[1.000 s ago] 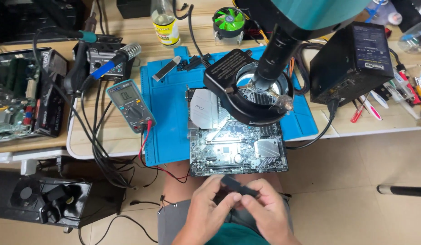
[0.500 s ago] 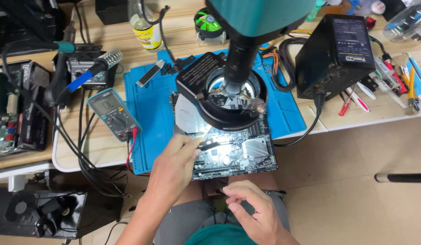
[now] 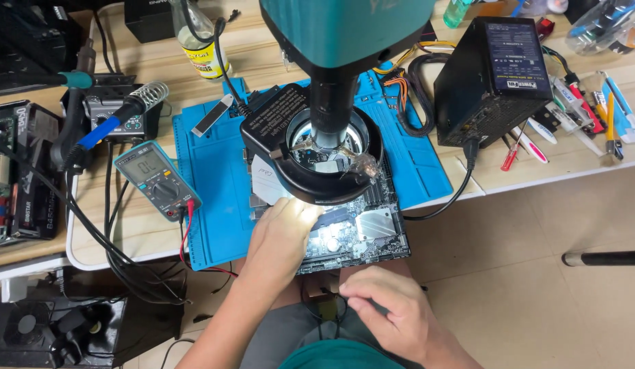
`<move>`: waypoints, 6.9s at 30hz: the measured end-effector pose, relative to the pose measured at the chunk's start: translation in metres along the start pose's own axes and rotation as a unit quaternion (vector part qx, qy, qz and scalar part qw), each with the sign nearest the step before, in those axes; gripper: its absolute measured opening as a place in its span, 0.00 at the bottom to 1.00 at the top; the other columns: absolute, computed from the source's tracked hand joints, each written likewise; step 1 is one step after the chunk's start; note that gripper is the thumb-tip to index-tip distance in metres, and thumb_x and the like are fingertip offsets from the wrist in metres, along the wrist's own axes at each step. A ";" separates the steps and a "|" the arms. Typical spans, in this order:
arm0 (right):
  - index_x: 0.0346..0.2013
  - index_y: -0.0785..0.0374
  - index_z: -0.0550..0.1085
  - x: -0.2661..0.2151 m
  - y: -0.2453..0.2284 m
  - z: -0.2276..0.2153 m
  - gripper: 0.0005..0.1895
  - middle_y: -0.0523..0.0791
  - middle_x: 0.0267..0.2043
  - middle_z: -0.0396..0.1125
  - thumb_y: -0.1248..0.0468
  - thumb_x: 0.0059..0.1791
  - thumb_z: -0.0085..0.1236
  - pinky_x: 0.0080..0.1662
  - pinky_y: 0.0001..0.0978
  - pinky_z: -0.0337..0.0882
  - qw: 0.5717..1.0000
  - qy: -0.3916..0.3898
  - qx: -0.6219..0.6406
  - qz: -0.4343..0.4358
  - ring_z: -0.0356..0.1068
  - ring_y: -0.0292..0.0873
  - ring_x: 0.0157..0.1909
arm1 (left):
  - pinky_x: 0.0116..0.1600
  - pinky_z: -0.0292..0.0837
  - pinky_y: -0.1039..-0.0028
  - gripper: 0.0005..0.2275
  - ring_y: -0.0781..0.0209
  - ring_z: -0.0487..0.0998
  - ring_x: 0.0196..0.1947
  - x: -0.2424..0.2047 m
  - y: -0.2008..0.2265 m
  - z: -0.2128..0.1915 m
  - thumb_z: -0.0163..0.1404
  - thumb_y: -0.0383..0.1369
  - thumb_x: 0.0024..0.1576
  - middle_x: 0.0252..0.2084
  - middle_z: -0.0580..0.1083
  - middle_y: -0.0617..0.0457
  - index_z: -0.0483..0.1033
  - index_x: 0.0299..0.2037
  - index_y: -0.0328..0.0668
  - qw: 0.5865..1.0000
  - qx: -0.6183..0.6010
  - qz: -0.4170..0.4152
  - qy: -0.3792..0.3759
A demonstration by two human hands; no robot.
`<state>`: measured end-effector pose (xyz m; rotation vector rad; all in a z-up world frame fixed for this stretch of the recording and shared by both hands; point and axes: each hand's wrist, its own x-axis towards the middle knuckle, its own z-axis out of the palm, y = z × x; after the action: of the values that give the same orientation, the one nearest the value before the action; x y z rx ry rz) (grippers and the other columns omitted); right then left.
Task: The person uses a multimeter to test various points on a computer motherboard placed on a blue mat. They hold the probes to different components under a magnifying lamp, checking readings on the multimeter display throughout the process.
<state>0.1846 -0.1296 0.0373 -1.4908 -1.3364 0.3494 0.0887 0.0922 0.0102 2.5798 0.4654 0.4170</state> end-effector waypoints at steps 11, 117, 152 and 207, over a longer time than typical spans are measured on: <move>0.47 0.56 0.80 0.054 0.094 -0.008 0.08 0.43 0.44 0.72 0.57 0.58 0.58 0.49 0.47 0.73 0.935 0.006 -0.342 -0.097 0.74 0.52 0.54 | 0.50 0.76 0.63 0.06 0.52 0.74 0.49 -0.011 -0.016 0.023 0.56 0.36 0.65 0.42 0.74 0.57 0.82 0.49 0.48 0.990 0.126 0.060 0.028; 0.25 0.68 0.78 -0.108 0.059 0.010 0.12 0.47 0.30 0.74 0.71 0.53 0.55 0.46 0.31 0.76 0.929 0.323 -0.143 0.113 0.76 0.44 0.37 | 0.38 0.75 0.65 0.06 0.61 0.81 0.28 0.000 -0.012 -0.109 0.57 0.32 0.56 0.29 0.81 0.58 0.76 0.41 0.49 0.986 -0.088 -0.142 0.021; 0.50 0.62 0.81 0.009 0.095 -0.002 0.11 0.47 0.49 0.76 0.63 0.54 0.70 0.56 0.45 0.74 0.954 0.108 -0.256 -0.117 0.76 0.49 0.49 | 0.71 0.65 0.43 0.42 0.41 0.61 0.78 0.044 -0.022 -0.063 0.46 0.58 0.63 0.79 0.59 0.43 0.51 0.83 0.43 0.905 -0.124 -0.408 0.008; 0.45 0.57 0.84 0.043 0.104 0.014 0.06 0.43 0.45 0.77 0.60 0.56 0.66 0.52 0.42 0.75 0.892 0.157 -0.341 -0.251 0.78 0.45 0.46 | 0.49 0.72 0.62 0.36 0.57 0.70 0.45 0.016 -0.058 -0.008 0.72 0.46 0.52 0.45 0.71 0.46 0.66 0.64 0.35 0.863 -0.360 -0.191 0.299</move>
<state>0.2448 -0.0669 -0.0365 -1.5788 -1.5880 -0.7401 0.0855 0.1492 -0.0090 1.5515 0.8239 1.0262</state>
